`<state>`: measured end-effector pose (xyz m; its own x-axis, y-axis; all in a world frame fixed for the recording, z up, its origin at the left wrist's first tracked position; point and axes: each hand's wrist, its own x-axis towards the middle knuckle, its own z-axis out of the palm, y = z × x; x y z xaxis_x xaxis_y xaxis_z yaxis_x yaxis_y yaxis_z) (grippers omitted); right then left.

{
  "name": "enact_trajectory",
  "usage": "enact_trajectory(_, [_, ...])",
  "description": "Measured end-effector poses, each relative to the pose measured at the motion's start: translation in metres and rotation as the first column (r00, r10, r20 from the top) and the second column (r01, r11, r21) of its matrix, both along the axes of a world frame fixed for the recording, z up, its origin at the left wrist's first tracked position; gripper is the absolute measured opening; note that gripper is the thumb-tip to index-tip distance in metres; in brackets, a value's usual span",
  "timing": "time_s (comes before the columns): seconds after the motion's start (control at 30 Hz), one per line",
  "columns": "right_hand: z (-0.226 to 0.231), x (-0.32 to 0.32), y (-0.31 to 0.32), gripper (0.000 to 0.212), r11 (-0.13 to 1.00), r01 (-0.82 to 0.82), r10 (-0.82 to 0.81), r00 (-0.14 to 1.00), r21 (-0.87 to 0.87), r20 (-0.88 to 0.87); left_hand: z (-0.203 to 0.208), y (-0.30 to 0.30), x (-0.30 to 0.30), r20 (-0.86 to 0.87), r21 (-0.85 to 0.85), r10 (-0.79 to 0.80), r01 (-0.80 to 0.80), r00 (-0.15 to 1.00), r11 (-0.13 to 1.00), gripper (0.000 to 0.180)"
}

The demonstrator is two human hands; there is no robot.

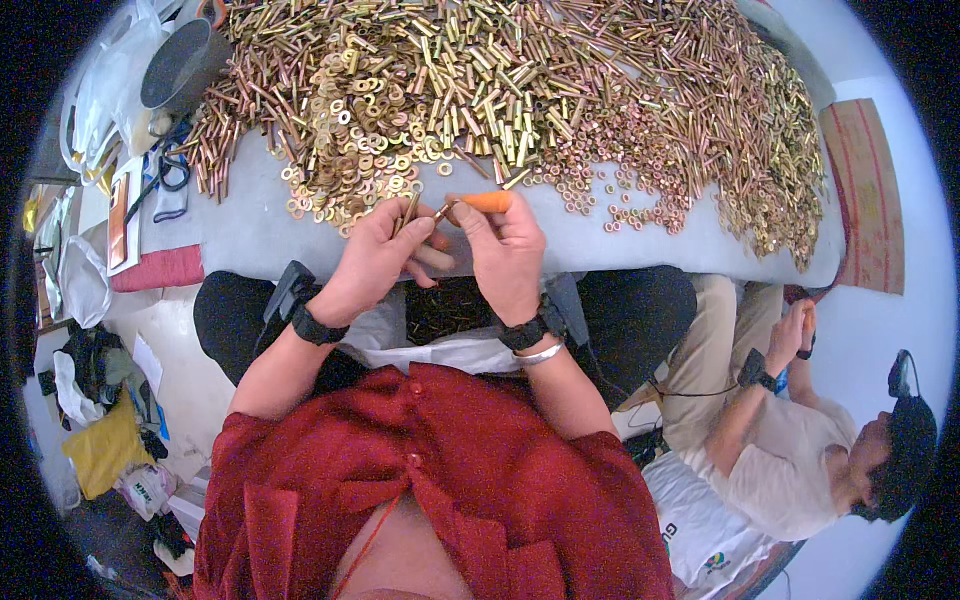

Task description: Manually assembling washers onto metal bolts from a large pile.

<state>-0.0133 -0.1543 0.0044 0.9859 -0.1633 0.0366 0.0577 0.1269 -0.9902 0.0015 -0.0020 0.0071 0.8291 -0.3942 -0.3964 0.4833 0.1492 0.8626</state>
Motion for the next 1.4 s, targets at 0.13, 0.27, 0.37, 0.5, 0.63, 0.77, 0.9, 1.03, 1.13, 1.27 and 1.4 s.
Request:
enact_trajectory(0.13, [-0.008,-0.006,-0.006,0.016,0.986,-0.084,0.082,0.996,-0.141,-0.019,0.000,0.001,-0.001,-0.010,-0.005,-0.027,0.027,1.000,1.000,0.020])
enact_trajectory(0.27, [-0.005,-0.005,-0.009,0.020,0.753,0.077,0.175,0.934,-0.653,0.311,0.000,0.002,0.000,-0.053,-0.102,-0.040,0.035,0.998,0.994,0.020])
enact_trajectory(0.37, [-0.001,-0.004,-0.018,0.020,0.631,0.215,0.233,0.864,-0.745,0.447,-0.002,0.002,0.001,-0.059,-0.165,-0.044,0.034,0.997,0.986,0.019])
enact_trajectory(0.5, [-0.012,0.012,-0.046,0.018,0.386,0.359,-0.080,0.931,-0.850,0.357,-0.004,0.000,-0.001,0.021,-0.001,0.033,-0.033,0.999,0.999,0.021])
enact_trajectory(0.63, [-0.020,0.027,-0.061,0.012,0.240,0.338,-0.019,0.939,-0.910,0.344,0.000,-0.004,-0.001,0.036,0.041,0.062,-0.063,0.997,0.997,0.020])
enact_trajectory(0.77, [-0.014,0.033,-0.058,0.013,0.176,0.270,0.020,0.960,-0.947,0.278,0.000,-0.003,-0.002,0.032,0.086,0.067,-0.069,0.997,0.994,0.020])
enact_trajectory(0.9, [-0.019,0.035,-0.059,0.013,0.164,0.300,0.022,0.951,-0.940,0.307,-0.001,-0.005,-0.003,0.055,0.100,0.068,-0.074,0.996,0.992,0.020])
enact_trajectory(1.03, [-0.005,0.022,-0.042,0.015,0.611,0.189,-0.095,0.982,-0.769,0.166,-0.006,-0.003,-0.003,0.060,0.087,0.080,-0.085,0.995,0.993,0.020])
enact_trajectory(1.13, [0.005,0.005,-0.027,0.020,0.863,-0.059,0.064,0.998,-0.502,-0.007,-0.005,-0.005,-0.003,0.058,0.101,0.066,-0.072,0.996,0.992,0.021])
enact_trajectory(1.27, [0.005,0.001,-0.013,0.018,0.894,-0.104,0.138,0.989,-0.436,0.047,-0.005,-0.006,-0.004,0.075,0.123,0.052,-0.061,0.996,0.991,0.021])
enact_trajectory(1.4, [0.004,0.002,-0.013,0.017,0.847,-0.061,0.167,0.974,-0.527,0.156,-0.005,-0.007,-0.008,0.139,0.178,0.046,-0.070,0.989,0.982,0.019])
